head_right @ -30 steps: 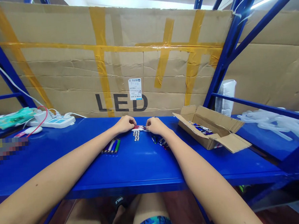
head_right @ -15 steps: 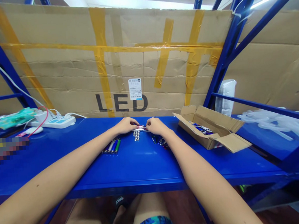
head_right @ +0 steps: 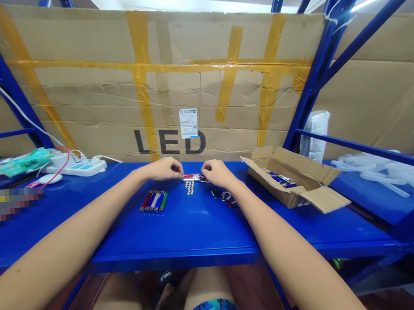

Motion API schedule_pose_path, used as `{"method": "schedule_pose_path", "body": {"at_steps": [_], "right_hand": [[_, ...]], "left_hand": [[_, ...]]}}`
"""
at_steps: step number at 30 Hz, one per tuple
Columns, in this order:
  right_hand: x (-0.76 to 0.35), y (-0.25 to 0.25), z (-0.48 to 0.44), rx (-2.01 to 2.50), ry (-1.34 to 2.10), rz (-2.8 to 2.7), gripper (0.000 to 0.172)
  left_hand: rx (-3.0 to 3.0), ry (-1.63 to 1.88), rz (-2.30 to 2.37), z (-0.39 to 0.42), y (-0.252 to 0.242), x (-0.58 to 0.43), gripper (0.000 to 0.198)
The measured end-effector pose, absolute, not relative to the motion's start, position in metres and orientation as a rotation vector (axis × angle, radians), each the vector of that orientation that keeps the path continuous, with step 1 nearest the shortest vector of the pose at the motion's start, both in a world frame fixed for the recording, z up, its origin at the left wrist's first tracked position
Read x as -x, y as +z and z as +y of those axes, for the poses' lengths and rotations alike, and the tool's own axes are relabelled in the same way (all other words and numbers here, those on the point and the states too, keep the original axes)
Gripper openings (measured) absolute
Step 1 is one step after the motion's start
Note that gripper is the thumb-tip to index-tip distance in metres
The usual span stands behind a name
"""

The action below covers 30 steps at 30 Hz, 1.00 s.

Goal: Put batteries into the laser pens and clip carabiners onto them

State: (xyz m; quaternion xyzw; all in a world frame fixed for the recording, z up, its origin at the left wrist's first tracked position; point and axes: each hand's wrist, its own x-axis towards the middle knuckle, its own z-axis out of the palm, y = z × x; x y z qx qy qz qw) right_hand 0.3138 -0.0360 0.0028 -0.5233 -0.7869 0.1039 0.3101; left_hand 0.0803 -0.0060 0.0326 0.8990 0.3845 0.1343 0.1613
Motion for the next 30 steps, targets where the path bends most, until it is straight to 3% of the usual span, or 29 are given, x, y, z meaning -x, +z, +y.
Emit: {"method": "schedule_pose_path", "body": {"at_steps": [4,14,19,24,30], "right_hand": [[-0.294,0.009,-0.064,1.196,0.364,-2.23,0.021],[-0.243,0.0,-0.097,0.744,0.414,-2.63,0.043],[-0.25,0.0,-0.095,0.75,0.406,-2.648,0.033],[-0.258,0.011,-0.101,0.888,0.454,-2.737,0.012],[-0.267,0.022,-0.109,1.267,0.659,-2.731,0.016]], "left_hand": [[-2.47,0.061,1.096,-0.023,0.045,-0.061,0.011],[-2.443,-0.11,1.169,-0.026,0.043,-0.061,0.008],[-2.455,-0.059,1.173,-0.023,0.039,-0.062,0.007],[-2.465,-0.033,1.14,-0.028,0.038,-0.069,0.007],[-2.445,-0.042,0.963,-0.037,0.037,-0.078,0.008]]}}
